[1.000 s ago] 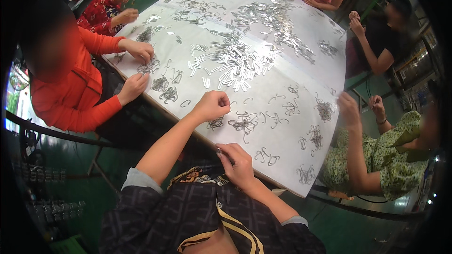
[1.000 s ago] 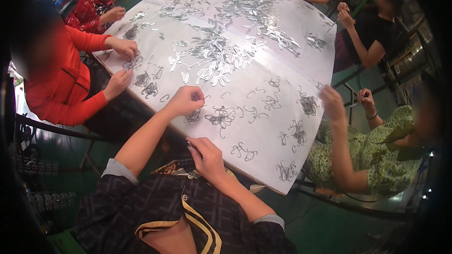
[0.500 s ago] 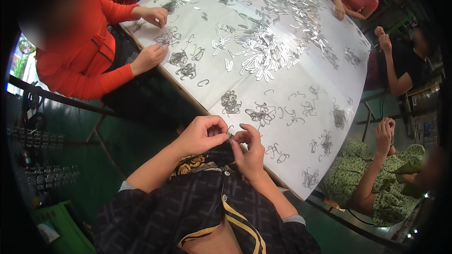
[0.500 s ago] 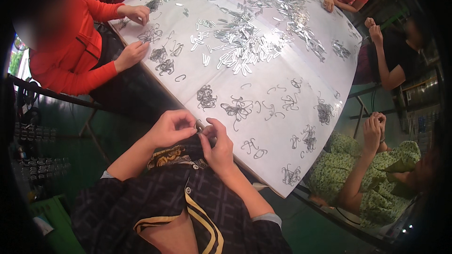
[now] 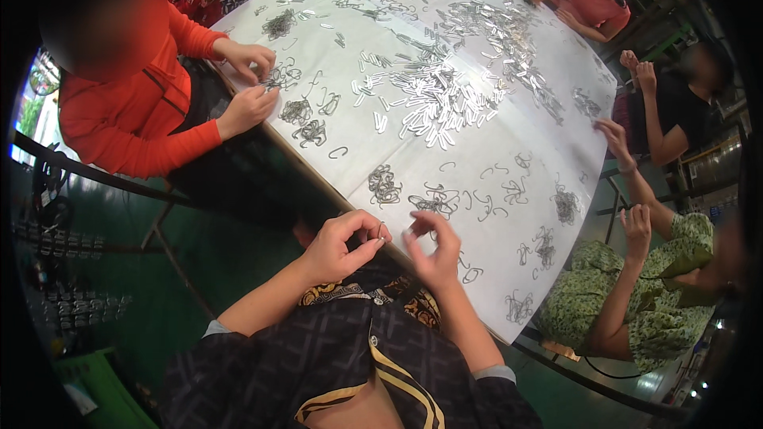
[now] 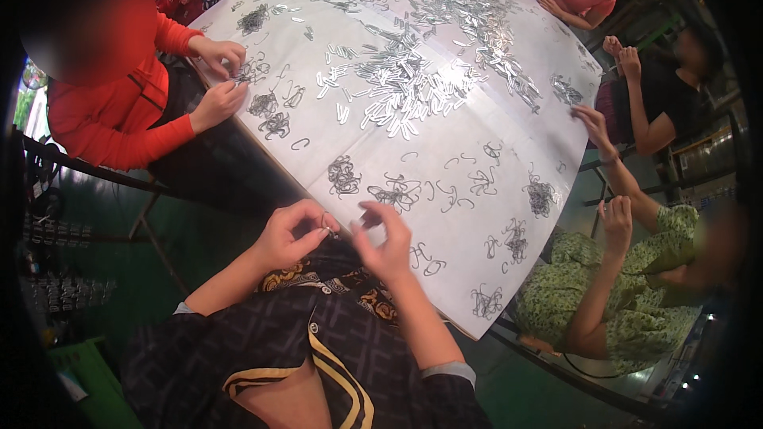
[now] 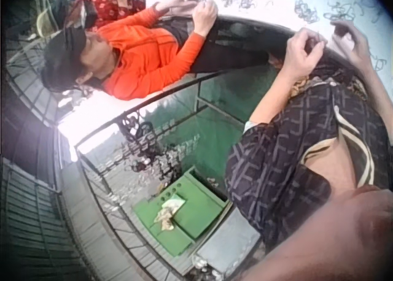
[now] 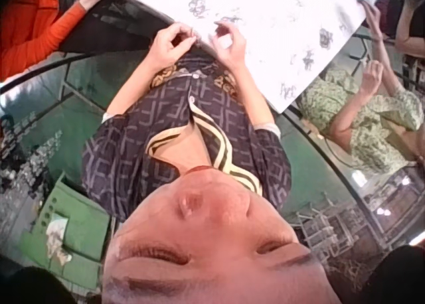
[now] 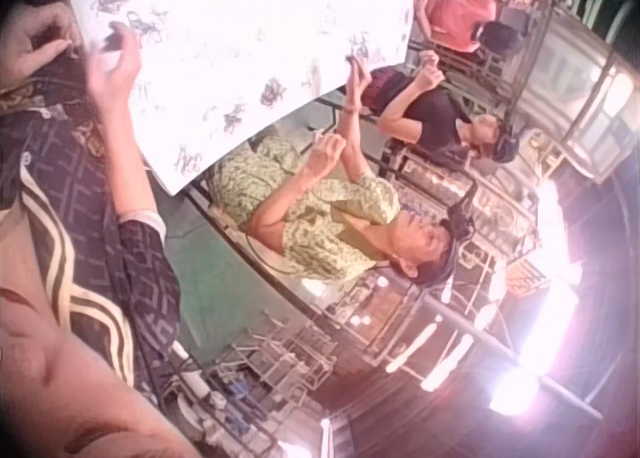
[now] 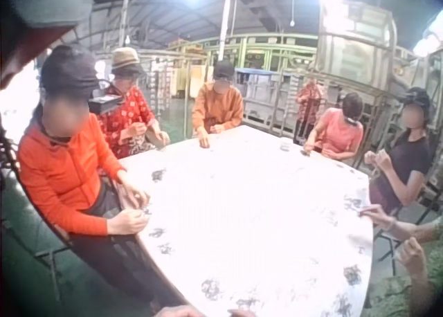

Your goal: The person sits at a large table in a workshop and assembles small metal keychains by hand. They pick up individual metal rings and hooks from a pile on the table, link them together, and place the finished units into a small pile. Other workers are visible around the table performing the same task.

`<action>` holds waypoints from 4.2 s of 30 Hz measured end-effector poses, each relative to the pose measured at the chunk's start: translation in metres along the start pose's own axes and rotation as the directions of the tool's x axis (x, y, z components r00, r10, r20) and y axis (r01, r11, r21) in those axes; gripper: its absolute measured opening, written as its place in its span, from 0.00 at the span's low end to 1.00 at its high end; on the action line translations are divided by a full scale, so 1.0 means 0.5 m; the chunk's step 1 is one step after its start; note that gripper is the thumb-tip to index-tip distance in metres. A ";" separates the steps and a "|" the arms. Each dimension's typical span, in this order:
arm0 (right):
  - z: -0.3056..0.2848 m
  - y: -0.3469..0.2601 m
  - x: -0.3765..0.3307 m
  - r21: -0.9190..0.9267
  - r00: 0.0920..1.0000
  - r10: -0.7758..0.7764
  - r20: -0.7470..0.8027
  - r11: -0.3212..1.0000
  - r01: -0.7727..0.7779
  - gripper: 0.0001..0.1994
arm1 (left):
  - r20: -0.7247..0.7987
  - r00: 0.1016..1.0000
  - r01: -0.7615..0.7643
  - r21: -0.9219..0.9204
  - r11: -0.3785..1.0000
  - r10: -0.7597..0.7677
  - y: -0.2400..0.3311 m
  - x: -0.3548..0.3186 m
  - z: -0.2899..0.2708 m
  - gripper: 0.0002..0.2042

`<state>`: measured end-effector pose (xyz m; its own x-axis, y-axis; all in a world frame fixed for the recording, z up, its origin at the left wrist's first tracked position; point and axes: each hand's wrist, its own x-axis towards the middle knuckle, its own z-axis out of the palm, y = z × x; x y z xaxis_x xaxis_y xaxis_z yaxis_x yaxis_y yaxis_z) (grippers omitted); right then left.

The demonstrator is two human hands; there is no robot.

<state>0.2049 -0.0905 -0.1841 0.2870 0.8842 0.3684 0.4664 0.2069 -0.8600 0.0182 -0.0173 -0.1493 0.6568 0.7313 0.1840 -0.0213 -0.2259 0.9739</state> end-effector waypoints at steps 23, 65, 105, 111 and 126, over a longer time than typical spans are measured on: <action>-0.045 0.215 0.272 -0.721 0.988 0.157 -0.009 0.684 -0.115 0.06 | 0.003 1.000 -0.014 0.074 0.997 0.013 -0.016 -0.024 -0.001 0.04; -0.010 -0.053 -0.035 -0.050 0.977 0.069 0.199 0.997 -0.061 0.05 | 0.111 0.987 -0.162 0.656 0.738 0.118 -0.145 0.179 0.026 0.04; 0.024 -0.060 -0.045 -0.049 0.980 0.198 0.021 0.979 -0.197 0.04 | 0.068 0.961 0.275 -0.223 0.935 -0.266 -0.022 0.022 -0.011 0.03; 0.028 -0.062 -0.045 -0.071 0.983 0.185 0.022 0.981 -0.183 0.05 | -0.062 0.984 0.169 0.000 0.986 -0.169 -0.009 0.009 0.008 0.03; -0.029 -0.085 -0.032 0.115 0.972 -0.096 -0.216 0.986 0.123 0.07 | -0.078 0.980 -0.177 0.064 0.982 0.181 -0.012 -0.012 0.045 0.05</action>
<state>0.1929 -0.1194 -0.1483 0.4153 0.7487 0.5166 0.3986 0.3607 -0.8432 0.0312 -0.0349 -0.1591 0.5814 0.7260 0.3672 -0.0883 -0.3924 0.9155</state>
